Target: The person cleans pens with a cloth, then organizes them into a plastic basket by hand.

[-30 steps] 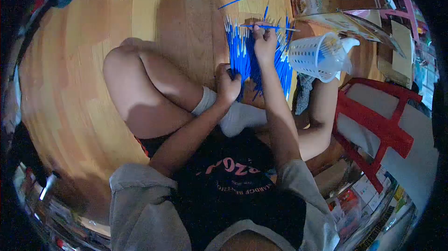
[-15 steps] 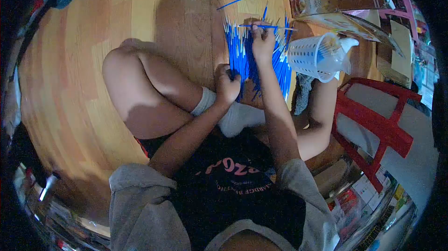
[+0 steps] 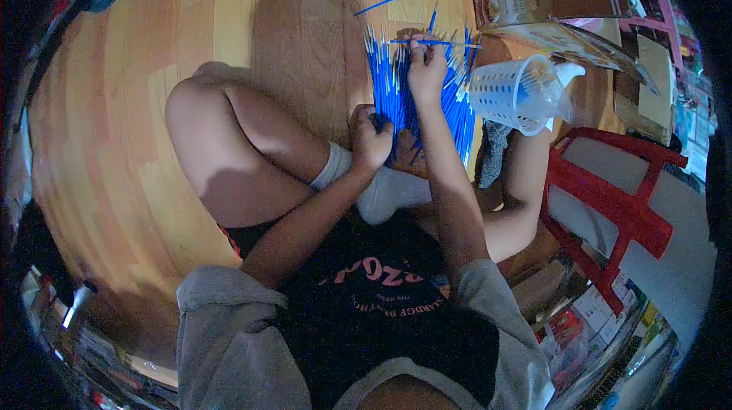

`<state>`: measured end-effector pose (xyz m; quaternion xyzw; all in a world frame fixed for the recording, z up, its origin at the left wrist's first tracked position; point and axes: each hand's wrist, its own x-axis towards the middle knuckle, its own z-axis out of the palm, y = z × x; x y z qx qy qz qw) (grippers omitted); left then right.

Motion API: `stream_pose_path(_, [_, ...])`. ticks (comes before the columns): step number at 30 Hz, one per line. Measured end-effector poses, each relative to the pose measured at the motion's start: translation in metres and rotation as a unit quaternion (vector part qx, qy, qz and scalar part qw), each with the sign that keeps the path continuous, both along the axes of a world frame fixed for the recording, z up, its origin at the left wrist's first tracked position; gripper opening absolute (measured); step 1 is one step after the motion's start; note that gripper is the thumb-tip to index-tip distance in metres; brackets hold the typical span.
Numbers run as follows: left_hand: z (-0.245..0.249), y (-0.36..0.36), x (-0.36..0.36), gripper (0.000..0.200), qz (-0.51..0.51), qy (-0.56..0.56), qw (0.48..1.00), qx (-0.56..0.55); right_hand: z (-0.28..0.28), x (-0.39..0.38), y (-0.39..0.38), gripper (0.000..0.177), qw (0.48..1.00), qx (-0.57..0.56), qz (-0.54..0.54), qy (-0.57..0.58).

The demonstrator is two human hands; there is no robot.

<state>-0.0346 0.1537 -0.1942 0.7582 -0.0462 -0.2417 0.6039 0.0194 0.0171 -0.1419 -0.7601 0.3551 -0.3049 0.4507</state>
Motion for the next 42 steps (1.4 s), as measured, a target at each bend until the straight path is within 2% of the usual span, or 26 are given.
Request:
stream_pose_path(4, [0.002, 0.0, -0.002, 0.035, 0.001, -0.024, 0.999, 0.022, -0.002, -0.001, 0.0, 0.007, 0.998, -0.058, -0.007, 0.022])
stream_pose_path(11, [-0.016, -0.002, -0.005, 0.034, 0.005, -0.018, 1.0, -0.003, -0.003, 0.0, 0.002, 0.008, 0.997, -0.063, -0.003, 0.041])
stream_pose_path(17, [-0.002, -0.001, -0.002, 0.035, 0.008, -0.004, 1.0, -0.006, 0.006, 0.002, 0.006, 0.009, 0.997, -0.045, 0.003, 0.064])
stream_pose_path(20, [-0.003, -0.001, -0.002, 0.035, 0.004, -0.014, 1.0, 0.0, 0.001, 0.003, 0.006, 0.008, 0.995, -0.083, 0.002, 0.052])
stream_pose_path(25, [-0.008, -0.001, -0.003, 0.034, 0.01, -0.026, 0.999, 0.019, 0.02, 0.005, 0.016, 0.009, 0.989, -0.101, 0.003, 0.103])
stream_pose_path(29, [-0.017, 0.0, -0.003, 0.036, -0.015, -0.018, 1.0, 0.014, 0.015, 0.005, 0.013, 0.01, 0.983, -0.126, 0.002, 0.132])
stream_pose_path(34, [0.008, 0.001, 0.0, 0.036, -0.009, 0.032, 0.999, 0.004, 0.015, 0.007, 0.014, 0.009, 0.985, -0.156, 0.012, 0.075])
stream_pose_path(37, [0.017, 0.0, 0.0, 0.033, -0.008, 0.04, 0.999, 0.028, 0.016, 0.009, 0.015, 0.01, 0.979, -0.146, 0.002, 0.141])
stream_pose_path(42, [-0.006, -0.001, -0.003, 0.033, -0.009, -0.029, 0.999, 0.03, 0.011, 0.01, 0.012, 0.011, 0.975, -0.19, 0.011, 0.114])
